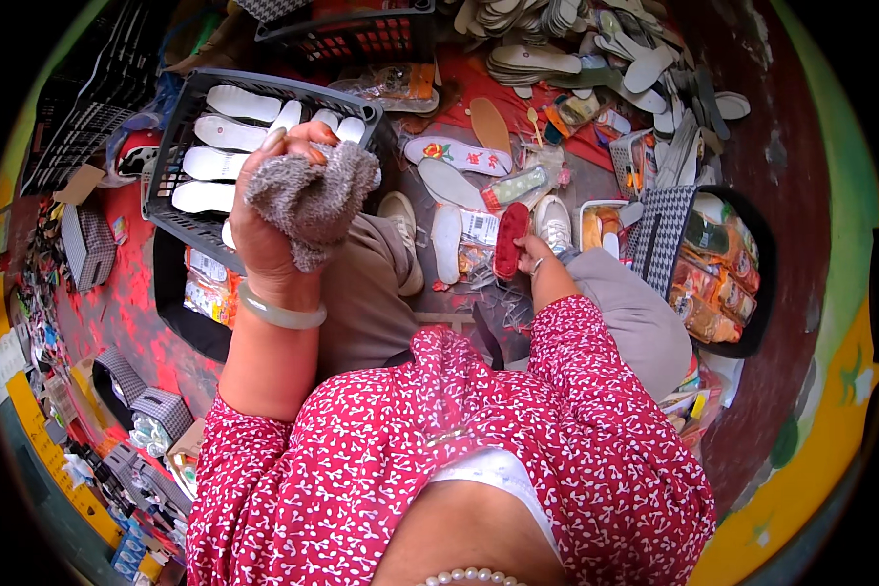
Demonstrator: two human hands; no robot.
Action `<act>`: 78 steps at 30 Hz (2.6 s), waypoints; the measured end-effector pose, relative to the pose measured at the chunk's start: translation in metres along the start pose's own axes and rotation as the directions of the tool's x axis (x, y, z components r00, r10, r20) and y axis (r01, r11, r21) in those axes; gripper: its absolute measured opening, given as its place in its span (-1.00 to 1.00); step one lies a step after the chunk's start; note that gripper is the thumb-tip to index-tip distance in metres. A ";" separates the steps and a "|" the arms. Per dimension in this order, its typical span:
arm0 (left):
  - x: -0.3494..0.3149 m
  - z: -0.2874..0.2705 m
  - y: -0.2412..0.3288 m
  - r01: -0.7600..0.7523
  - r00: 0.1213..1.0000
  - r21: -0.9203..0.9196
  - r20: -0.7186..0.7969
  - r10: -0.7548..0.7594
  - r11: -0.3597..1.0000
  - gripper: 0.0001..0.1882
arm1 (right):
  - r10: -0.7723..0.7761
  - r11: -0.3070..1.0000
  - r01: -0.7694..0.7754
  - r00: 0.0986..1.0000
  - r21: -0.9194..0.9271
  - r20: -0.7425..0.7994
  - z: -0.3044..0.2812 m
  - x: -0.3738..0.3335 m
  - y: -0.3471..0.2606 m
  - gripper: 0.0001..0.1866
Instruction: The person picks up insoles from various containers, wipes them with a cloth, and places them into a black crate.
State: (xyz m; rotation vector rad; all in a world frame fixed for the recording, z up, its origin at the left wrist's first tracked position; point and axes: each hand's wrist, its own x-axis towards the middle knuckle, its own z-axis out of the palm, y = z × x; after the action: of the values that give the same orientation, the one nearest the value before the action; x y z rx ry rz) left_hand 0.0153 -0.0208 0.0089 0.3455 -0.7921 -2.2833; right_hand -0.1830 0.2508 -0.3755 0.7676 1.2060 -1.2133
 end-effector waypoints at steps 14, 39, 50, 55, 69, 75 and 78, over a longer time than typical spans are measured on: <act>0.001 -0.008 -0.004 -0.050 0.997 -0.028 0.059 0.051 0.998 -0.61 | -0.453 0.890 0.454 0.891 -0.052 0.030 0.063 -0.017 -0.112 -0.79; 0.016 -0.052 -0.005 0.165 0.985 -0.112 0.075 -0.157 0.980 -0.73 | -0.996 0.014 0.999 0.018 0.048 -0.086 -0.101 -0.450 -0.086 -0.59; 0.021 -0.032 -0.040 0.267 0.955 -0.027 0.142 -0.261 0.963 -0.78 | -0.878 -0.202 0.978 -0.159 0.047 -0.451 -0.195 -0.501 0.020 -0.67; 0.016 -0.015 -0.050 0.298 0.948 -0.002 0.116 -0.295 0.955 -0.80 | -0.875 -0.361 0.925 -0.294 0.115 -0.384 -0.203 -0.533 0.033 -0.63; 0.024 -0.013 -0.060 0.292 0.951 0.080 0.085 -0.298 0.953 -0.76 | -0.906 -0.344 0.921 -0.376 -0.181 -0.193 -0.229 -0.670 0.102 -0.36; 0.021 -0.014 -0.056 0.343 0.922 0.023 0.182 -0.342 0.939 -0.75 | -0.925 -0.099 0.962 -0.183 -0.255 -0.333 -0.237 -0.676 0.108 -0.38; 0.002 0.009 -0.036 0.373 0.906 0.096 0.178 -0.385 0.923 -0.66 | -0.940 -0.044 0.973 -0.116 -0.225 -0.320 -0.215 -0.635 0.081 -0.48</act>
State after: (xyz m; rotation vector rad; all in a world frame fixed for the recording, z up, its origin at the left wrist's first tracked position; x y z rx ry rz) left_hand -0.0089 0.0022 -0.0064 0.3308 -0.9623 -2.6941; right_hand -0.1110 0.6452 0.1679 -0.0952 2.2656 -2.4512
